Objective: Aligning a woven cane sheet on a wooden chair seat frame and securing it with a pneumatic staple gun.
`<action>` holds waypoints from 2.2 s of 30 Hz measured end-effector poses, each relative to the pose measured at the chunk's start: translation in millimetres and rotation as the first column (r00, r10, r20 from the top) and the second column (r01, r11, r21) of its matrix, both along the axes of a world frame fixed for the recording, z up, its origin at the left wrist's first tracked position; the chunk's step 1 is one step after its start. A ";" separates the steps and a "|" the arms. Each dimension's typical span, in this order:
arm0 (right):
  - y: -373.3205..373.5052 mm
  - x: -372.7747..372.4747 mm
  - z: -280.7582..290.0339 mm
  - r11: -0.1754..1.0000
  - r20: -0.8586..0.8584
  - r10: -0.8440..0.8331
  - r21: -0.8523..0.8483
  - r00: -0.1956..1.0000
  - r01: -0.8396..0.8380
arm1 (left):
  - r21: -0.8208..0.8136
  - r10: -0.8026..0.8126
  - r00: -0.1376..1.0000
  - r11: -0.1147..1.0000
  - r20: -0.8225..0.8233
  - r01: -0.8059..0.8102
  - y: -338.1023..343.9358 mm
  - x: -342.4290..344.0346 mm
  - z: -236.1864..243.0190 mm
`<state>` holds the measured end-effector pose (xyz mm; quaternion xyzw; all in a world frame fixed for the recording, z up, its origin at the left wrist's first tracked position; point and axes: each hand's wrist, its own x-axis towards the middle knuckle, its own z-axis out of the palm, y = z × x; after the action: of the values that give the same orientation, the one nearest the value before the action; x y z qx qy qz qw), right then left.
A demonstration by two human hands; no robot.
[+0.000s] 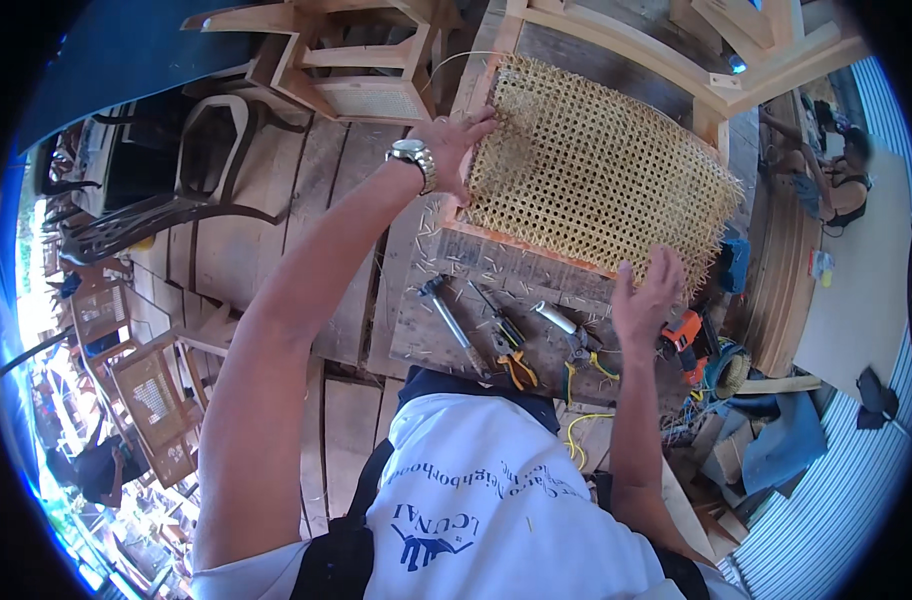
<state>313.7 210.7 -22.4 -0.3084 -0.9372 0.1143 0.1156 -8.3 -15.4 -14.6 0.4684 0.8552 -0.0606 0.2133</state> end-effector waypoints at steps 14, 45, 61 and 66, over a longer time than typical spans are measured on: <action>-150.0 -119.1 -2.5 0.899 -0.082 0.415 -0.115 0.906 -0.422 | -0.005 0.006 1.000 1.000 0.014 -0.006 -2.8 -0.4 2.9; -131.5 -64.1 1.9 0.907 0.035 0.343 -0.271 0.939 -0.321 | 0.073 0.024 0.999 0.997 0.042 -0.027 -2.2 -5.2 -4.2; -170.2 -119.7 -11.9 0.764 0.320 0.507 -0.597 0.800 -0.246 | 0.053 0.042 0.999 0.998 0.029 -0.044 -1.9 -2.2 -5.4; -172.4 -103.3 -34.1 0.734 0.231 0.460 -0.641 0.857 -0.222 | 0.009 0.047 0.994 0.999 0.101 -0.048 5.3 -3.0 -1.7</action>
<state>210.4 38.3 -56.5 -0.1639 -0.8983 0.3601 -0.1911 -11.3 -10.2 -16.3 0.4516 0.8546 -0.0267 0.2549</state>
